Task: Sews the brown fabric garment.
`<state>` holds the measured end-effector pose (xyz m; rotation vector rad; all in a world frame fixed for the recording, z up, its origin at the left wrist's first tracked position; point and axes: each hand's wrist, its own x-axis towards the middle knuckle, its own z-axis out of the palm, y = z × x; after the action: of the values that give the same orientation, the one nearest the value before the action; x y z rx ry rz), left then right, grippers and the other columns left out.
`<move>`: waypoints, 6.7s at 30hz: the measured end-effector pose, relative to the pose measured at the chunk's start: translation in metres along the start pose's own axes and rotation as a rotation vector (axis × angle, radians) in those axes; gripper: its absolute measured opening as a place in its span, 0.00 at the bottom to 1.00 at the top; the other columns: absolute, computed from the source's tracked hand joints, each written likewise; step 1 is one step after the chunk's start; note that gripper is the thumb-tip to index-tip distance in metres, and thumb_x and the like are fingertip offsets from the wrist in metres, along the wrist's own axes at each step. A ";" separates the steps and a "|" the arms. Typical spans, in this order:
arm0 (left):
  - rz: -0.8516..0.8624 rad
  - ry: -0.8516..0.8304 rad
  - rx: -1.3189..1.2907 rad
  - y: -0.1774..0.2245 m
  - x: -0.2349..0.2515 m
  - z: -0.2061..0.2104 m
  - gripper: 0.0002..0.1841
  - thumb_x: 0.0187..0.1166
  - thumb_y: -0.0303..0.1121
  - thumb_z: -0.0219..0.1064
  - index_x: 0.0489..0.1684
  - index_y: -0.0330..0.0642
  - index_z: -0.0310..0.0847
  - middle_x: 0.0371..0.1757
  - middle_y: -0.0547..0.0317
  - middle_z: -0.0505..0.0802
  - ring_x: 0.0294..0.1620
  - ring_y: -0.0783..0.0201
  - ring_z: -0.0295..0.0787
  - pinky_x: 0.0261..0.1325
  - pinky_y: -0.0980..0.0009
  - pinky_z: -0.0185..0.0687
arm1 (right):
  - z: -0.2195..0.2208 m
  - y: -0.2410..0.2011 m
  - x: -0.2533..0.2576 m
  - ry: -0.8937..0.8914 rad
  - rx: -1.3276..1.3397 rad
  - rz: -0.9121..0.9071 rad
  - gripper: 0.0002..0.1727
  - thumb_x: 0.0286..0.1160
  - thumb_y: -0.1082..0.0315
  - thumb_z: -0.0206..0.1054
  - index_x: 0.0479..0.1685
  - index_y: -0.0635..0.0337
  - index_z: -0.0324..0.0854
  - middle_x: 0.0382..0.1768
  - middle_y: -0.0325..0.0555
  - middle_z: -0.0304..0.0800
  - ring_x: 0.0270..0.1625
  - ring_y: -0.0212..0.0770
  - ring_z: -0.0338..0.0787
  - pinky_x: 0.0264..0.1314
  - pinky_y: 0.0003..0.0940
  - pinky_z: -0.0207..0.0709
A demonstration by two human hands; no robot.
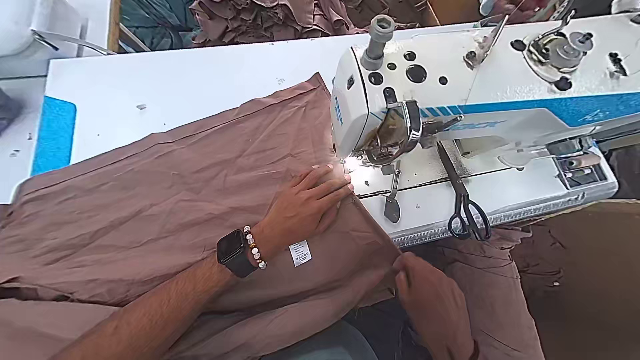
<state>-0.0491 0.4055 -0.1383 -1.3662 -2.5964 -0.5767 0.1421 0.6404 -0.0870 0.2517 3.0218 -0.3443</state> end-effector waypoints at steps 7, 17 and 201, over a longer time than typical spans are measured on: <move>0.002 -0.006 -0.024 -0.001 0.000 -0.003 0.22 0.88 0.41 0.52 0.76 0.64 0.83 0.81 0.72 0.83 0.88 0.55 0.66 0.86 0.52 0.62 | 0.014 -0.055 0.087 0.285 0.315 -0.003 0.16 0.81 0.50 0.64 0.46 0.45 0.96 0.37 0.36 0.92 0.45 0.41 0.87 0.47 0.42 0.79; -0.037 0.000 0.035 0.000 0.000 -0.002 0.22 0.88 0.42 0.51 0.76 0.62 0.83 0.79 0.74 0.84 0.87 0.57 0.67 0.85 0.53 0.60 | 0.050 -0.061 0.091 0.512 0.082 -0.157 0.13 0.79 0.61 0.64 0.45 0.54 0.95 0.24 0.40 0.88 0.23 0.37 0.86 0.19 0.32 0.74; -0.218 0.088 0.269 0.016 0.002 0.007 0.21 0.87 0.45 0.52 0.74 0.62 0.83 0.75 0.60 0.85 0.76 0.51 0.76 0.76 0.52 0.67 | 0.032 -0.091 0.073 0.153 0.583 0.169 0.28 0.69 0.63 0.63 0.73 0.52 0.86 0.14 0.27 0.76 0.13 0.27 0.70 0.15 0.29 0.67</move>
<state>-0.0368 0.4183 -0.1395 -0.9642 -2.6509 -0.2912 0.0572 0.5571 -0.1066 0.5893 2.9303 -1.2338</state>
